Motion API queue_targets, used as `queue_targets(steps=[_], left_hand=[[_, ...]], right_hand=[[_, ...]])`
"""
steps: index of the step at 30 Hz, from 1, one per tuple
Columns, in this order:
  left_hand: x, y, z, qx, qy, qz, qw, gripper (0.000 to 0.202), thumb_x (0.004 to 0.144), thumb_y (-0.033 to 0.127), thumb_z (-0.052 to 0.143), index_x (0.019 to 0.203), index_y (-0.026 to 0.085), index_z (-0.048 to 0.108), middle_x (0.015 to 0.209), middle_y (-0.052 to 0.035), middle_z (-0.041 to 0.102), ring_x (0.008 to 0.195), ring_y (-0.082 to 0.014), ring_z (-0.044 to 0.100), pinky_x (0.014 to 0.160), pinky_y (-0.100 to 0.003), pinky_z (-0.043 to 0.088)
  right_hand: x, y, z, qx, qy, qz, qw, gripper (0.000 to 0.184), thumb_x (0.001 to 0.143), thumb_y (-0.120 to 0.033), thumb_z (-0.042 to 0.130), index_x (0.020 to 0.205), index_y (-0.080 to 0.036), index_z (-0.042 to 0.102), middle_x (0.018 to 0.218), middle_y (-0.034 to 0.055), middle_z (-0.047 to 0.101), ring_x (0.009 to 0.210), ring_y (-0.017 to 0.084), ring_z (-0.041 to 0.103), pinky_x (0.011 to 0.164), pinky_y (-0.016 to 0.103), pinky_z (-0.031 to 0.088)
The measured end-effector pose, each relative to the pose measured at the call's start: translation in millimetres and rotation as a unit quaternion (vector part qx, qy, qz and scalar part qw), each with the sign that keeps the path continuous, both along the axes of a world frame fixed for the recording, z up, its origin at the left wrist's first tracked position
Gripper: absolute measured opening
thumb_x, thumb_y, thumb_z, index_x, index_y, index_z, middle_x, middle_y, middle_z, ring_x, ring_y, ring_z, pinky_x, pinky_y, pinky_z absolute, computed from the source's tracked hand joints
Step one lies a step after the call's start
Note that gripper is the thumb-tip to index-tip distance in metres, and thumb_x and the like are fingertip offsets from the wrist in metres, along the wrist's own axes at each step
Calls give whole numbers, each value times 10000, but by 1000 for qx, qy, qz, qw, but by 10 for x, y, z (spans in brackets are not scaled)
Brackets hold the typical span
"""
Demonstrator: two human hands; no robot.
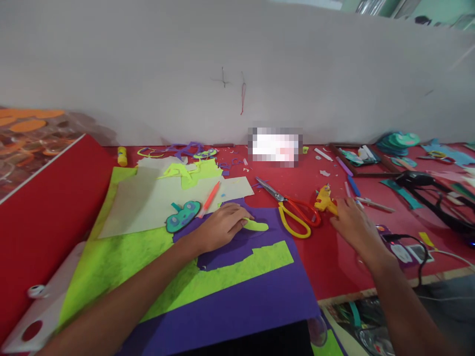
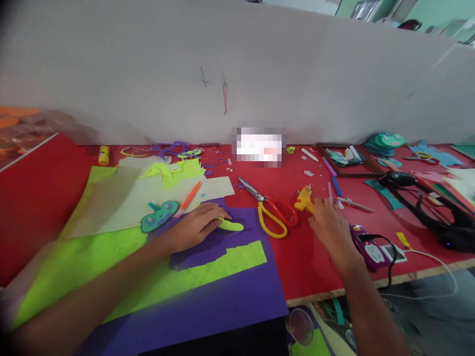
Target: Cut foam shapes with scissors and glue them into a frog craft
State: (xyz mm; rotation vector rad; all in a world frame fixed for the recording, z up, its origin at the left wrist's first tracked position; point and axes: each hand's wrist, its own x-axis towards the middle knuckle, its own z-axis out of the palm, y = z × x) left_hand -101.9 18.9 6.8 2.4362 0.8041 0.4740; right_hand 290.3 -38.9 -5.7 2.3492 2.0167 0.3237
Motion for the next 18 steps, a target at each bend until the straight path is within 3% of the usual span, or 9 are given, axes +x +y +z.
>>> queue_targets(steps=[8,16,18], left_hand=[[-66,-10,-66,32,-41,88,995,219,1055,321,420,1068,207,607,1072,-73,710,1040,-214,652,932,-349,505],[-58,5,-103,65,-62,81,993,212,1060,321,417,1043,203,591,998,-57,703,955,-201,653,848,-321,503],[-60,5,-95,61,-68,91,992,215,1061,322,413,1034,202,590,994,-57,702,951,-198,653,833,-311,500]], right_hand=[[-58,-13,4,92,-10,-10,996,278,859,-204,556,1124,-151,492,1115,196,546,1000,345,579,795,430,499],[-351,5,294,239,-10,-69,968,365,883,-213,536,1232,-128,470,1214,249,552,1028,375,575,768,425,490],[-463,15,393,256,-14,-55,965,364,896,-198,521,1245,-103,491,1229,271,563,1067,396,562,814,463,480]])
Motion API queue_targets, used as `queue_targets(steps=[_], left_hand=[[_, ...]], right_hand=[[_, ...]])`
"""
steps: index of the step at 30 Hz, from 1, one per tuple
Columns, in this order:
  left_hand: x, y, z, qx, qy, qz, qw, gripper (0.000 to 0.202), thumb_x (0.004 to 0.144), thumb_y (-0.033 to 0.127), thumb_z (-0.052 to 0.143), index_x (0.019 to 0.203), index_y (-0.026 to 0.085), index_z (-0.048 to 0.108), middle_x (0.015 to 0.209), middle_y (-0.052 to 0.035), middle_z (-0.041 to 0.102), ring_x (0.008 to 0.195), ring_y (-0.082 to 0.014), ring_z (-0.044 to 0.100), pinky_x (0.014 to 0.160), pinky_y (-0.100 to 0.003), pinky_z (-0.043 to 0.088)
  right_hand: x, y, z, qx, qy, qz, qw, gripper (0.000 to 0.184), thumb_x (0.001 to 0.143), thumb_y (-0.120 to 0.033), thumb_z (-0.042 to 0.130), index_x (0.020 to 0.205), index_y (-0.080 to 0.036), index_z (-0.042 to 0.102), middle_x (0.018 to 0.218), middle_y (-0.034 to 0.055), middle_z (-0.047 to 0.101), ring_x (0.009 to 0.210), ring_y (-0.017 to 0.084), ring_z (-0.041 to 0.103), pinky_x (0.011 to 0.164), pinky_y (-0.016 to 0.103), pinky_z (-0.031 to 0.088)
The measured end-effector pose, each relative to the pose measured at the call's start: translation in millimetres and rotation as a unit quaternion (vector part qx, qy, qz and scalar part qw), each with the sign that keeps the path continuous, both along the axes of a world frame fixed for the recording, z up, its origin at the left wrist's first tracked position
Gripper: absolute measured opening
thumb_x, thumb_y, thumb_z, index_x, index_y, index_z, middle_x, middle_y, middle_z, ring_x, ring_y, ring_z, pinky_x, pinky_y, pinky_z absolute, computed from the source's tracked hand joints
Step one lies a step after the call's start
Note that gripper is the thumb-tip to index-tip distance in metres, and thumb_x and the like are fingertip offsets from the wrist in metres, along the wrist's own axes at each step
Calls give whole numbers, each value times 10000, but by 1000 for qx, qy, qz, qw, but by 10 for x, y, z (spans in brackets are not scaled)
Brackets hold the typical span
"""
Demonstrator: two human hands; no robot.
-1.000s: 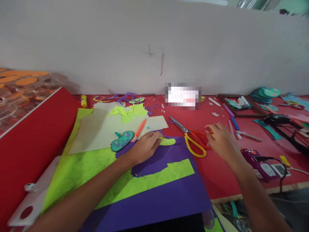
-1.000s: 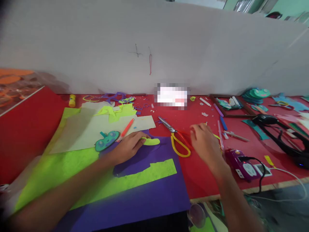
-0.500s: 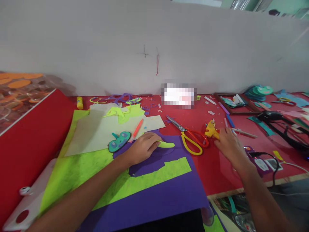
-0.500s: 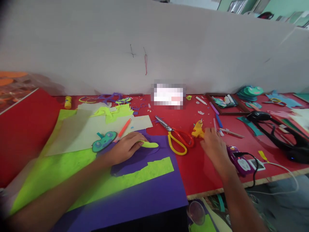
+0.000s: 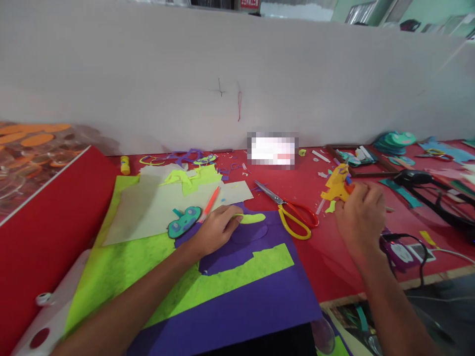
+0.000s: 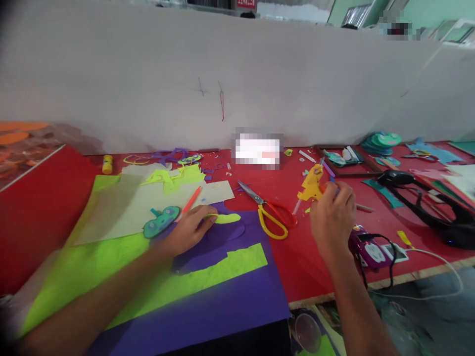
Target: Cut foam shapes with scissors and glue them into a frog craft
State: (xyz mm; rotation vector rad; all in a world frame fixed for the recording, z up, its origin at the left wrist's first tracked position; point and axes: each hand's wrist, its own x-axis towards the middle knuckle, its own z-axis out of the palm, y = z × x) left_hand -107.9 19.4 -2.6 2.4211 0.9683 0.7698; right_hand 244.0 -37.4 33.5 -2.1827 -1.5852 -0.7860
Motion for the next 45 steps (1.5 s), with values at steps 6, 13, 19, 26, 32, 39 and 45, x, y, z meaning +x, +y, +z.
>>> queue_targets(steps=[6,13,19,26,32,39,45], left_hand=[[-9,18,20,-42,-67,98,992,183,1040,329,456,1003,200,581,885,-18,709,780,-151,640,711,-256,469],[-20,25,58,-69,-145,182,970,173,1020,352,475,988,199,550,748,16,695,638,-126,584,598,-222,401],[-3,-1,74,-65,-146,178,971,133,1014,305,462,976,210,548,726,30,670,627,-116,579,596,-208,398],[-18,56,42,-63,-61,238,967,123,992,287,494,986,214,593,635,42,592,562,-131,546,599,-237,392],[-1,89,-63,71,80,181,978,223,971,173,516,1141,202,658,1103,-92,691,1049,-259,624,923,-396,475],[-98,106,-32,100,68,26,992,177,1006,183,503,1045,198,675,976,-54,694,927,-196,625,860,-344,466],[-104,122,23,49,131,-55,989,164,1010,256,538,983,209,693,944,-37,698,921,-195,614,871,-347,420]], right_hand=[[-486,25,186,-1,6,190,982,432,922,-113,476,1344,-191,524,1285,163,644,1213,360,523,1044,538,377],[-884,316,-28,-75,112,306,943,379,963,-144,474,1320,-203,586,1204,134,665,1084,302,620,894,427,466],[-906,507,-256,-43,259,286,921,243,964,-449,593,921,-227,681,962,78,658,833,242,667,662,319,466],[-843,438,-327,-44,313,272,909,406,773,-596,755,877,-233,605,868,52,685,745,246,659,631,326,448],[-872,355,-305,-80,178,305,932,242,767,-386,709,927,-226,624,907,45,703,763,239,673,581,286,337],[-856,340,-296,-106,123,367,916,96,761,-293,629,790,-217,579,813,11,682,645,169,612,550,268,253],[-864,325,-299,-148,108,373,909,102,778,-318,631,787,-225,588,812,1,704,640,160,616,543,268,254]])
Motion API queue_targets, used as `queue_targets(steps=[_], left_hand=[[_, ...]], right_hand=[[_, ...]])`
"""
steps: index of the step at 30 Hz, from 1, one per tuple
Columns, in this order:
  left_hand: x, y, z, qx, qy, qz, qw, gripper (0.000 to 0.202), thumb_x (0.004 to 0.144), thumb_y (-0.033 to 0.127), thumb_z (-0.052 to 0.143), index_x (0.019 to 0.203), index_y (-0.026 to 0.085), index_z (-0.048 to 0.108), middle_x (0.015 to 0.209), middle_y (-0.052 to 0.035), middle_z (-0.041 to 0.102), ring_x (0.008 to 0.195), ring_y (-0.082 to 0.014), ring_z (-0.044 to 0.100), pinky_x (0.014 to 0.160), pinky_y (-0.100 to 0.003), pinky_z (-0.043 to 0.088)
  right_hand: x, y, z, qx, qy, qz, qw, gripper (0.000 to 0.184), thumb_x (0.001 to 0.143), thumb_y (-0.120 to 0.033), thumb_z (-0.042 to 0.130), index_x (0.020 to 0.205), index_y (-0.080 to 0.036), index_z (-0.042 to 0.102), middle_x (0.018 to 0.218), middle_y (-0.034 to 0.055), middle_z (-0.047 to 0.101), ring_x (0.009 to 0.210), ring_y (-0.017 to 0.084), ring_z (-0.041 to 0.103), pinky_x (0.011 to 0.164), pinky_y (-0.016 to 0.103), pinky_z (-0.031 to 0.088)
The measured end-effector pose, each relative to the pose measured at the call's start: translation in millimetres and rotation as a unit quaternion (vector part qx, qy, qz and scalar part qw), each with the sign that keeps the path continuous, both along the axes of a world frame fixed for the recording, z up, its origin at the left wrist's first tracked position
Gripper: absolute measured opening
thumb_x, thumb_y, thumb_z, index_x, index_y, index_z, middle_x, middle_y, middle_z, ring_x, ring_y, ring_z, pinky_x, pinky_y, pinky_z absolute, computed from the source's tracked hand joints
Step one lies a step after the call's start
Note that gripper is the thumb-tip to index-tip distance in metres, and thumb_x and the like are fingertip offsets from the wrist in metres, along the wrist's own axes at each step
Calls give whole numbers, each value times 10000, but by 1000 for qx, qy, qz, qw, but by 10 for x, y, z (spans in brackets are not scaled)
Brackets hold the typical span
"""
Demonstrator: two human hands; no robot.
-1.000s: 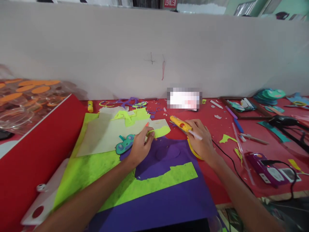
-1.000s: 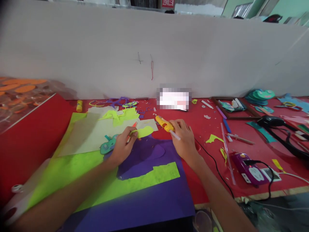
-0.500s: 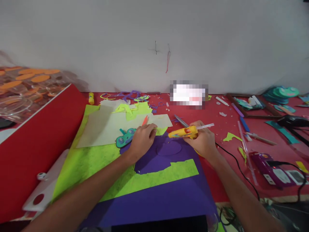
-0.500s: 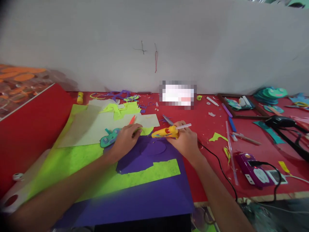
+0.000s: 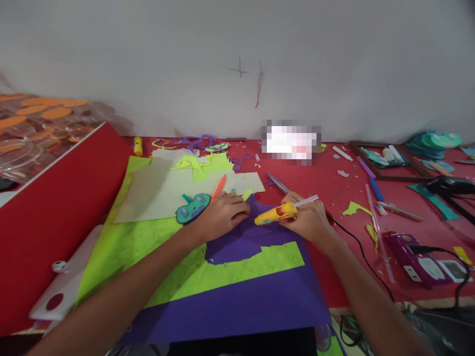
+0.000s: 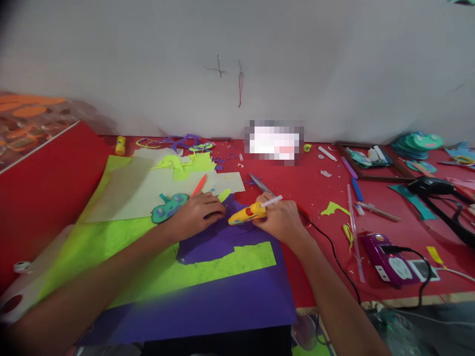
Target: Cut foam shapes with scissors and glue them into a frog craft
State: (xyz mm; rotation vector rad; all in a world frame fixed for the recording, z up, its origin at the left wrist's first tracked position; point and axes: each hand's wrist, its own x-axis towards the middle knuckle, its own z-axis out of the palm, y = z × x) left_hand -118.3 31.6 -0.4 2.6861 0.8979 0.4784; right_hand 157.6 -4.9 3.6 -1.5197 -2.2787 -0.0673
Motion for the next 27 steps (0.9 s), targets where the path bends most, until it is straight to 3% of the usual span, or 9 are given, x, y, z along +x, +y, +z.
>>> queue_targets(steps=[6,19,27], left_hand=[[0,16,-21,-37,5,-12,999,159,1004,282,548,971,206,685,972,-49,675,939,-198,605,875,-326,423],[0,9,4,-44,18,-22,999,222,1037,330,496,1004,194,669,1004,-56,649,952,-195,609,878,-315,444],[-13,5,-19,-40,5,-23,999,233,1039,331,483,1020,205,677,1014,-63,661,960,-198,614,888,-327,449]], right_hand=[[5,-1,-39,-3,-4,7,1000,133,785,-318,646,887,-233,648,886,9,753,711,187,669,572,275,310],[60,21,-17,-7,-37,4,999,144,852,-334,595,894,-226,681,835,15,757,648,180,643,562,291,283],[150,36,-3,-38,-25,-2,999,192,823,-341,622,938,-225,723,890,30,790,684,203,688,595,291,359]])
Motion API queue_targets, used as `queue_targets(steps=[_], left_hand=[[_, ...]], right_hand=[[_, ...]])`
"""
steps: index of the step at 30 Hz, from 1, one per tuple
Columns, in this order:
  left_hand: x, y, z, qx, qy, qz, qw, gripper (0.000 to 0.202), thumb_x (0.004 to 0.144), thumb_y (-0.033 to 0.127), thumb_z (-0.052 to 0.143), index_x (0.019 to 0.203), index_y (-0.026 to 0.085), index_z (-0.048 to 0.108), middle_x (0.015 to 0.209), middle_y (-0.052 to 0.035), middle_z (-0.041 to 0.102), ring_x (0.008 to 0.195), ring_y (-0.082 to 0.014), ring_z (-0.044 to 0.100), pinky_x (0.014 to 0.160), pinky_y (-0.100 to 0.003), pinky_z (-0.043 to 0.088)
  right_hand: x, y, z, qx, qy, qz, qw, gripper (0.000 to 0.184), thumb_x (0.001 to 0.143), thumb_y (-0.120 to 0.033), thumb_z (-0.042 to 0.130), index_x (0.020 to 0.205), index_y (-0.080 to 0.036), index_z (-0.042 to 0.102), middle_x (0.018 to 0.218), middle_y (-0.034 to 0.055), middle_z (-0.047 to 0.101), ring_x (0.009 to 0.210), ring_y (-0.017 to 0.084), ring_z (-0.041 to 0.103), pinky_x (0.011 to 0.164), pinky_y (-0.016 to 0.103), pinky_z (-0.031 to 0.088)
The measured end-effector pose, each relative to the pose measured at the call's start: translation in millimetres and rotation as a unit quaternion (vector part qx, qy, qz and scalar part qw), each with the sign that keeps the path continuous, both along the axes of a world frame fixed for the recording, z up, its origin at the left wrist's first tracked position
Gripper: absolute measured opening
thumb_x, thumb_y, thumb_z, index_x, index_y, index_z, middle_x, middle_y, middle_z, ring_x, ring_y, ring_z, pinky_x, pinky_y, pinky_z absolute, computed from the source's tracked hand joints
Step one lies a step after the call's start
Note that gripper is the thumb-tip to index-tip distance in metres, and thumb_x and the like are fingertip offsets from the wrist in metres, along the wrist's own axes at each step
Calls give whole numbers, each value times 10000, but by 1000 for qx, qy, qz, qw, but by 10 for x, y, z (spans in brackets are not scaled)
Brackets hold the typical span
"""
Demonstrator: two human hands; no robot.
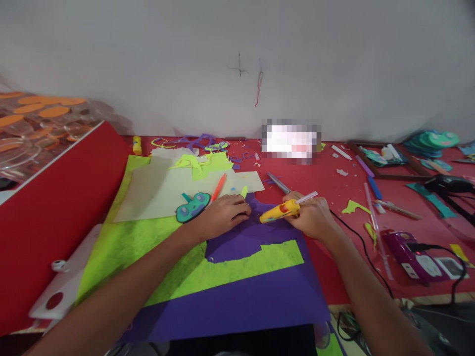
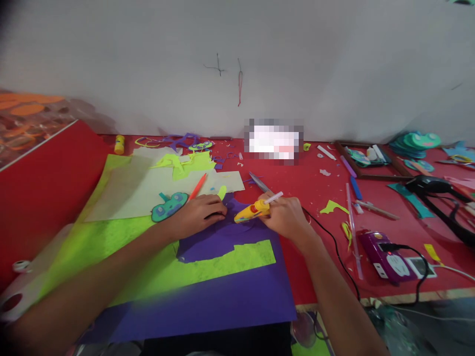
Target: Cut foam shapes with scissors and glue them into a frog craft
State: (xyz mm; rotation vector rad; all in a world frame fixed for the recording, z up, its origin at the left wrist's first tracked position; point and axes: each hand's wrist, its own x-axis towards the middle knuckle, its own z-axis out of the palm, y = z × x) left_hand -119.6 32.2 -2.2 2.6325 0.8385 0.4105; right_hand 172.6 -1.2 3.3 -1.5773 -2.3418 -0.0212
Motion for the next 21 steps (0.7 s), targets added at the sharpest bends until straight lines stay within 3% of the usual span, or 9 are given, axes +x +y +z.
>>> queue_targets(steps=[9,16,21], left_hand=[[-5,7,-16,2,-1,-2,1000,235,1039,339,489,1027,202,679,1023,-64,666,962,-199,611,880,-328,451],[-3,4,-11,3,-16,-2,1000,239,1035,336,491,1022,207,692,1008,-69,668,947,-198,612,873,-332,452],[-4,7,-17,9,-2,-2,1000,233,1041,333,480,1026,214,680,1016,-61,663,961,-199,613,886,-329,444]], right_hand=[[81,29,6,-24,-1,-9,1000,254,815,-283,619,1027,-244,754,999,31,809,817,239,735,650,307,397],[186,73,-18,-24,-39,-23,999,286,800,-320,597,981,-216,793,836,66,803,715,247,712,631,311,391],[245,104,-28,-31,-71,-40,996,244,757,-322,594,843,-208,792,772,70,786,693,249,697,615,316,386]])
